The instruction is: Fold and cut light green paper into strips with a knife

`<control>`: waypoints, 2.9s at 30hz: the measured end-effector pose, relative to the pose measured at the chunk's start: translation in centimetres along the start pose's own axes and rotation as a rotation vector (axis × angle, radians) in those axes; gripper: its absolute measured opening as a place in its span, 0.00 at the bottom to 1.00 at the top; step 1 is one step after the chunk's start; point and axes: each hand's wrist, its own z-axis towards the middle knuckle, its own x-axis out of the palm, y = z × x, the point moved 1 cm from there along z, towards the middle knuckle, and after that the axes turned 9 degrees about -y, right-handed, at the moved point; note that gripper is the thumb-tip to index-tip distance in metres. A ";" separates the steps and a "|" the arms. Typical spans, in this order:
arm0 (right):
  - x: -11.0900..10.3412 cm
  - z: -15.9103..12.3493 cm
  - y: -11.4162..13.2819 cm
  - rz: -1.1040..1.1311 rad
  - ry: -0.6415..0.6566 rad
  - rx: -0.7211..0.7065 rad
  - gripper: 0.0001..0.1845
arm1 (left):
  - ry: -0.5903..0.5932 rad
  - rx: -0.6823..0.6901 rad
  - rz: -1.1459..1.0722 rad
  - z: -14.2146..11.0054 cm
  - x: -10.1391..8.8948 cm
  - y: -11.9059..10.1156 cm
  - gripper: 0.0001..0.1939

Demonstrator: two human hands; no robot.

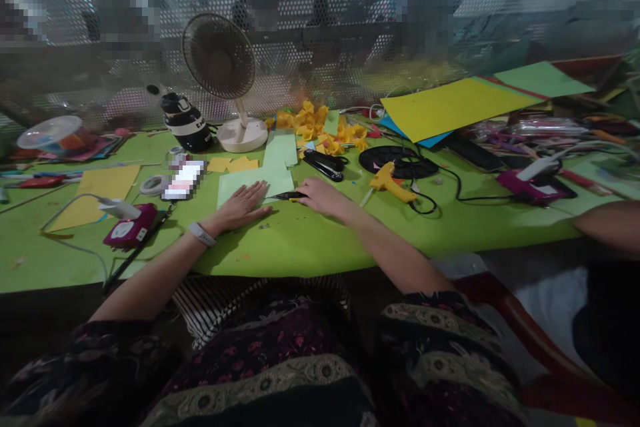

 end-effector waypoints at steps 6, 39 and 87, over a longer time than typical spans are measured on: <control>0.0 -0.2 0.0 0.013 0.006 -0.011 0.17 | -0.033 0.024 -0.062 0.1 0.4 0.1 0.44; 2.5 0.8 1.1 0.037 -0.056 -0.073 0.18 | -0.089 -0.154 -0.391 0.8 -3.1 9.3 0.12; 5.3 4.6 6.1 0.121 -0.011 -0.115 0.15 | -0.113 -0.164 -0.427 0.8 -3.0 9.4 0.10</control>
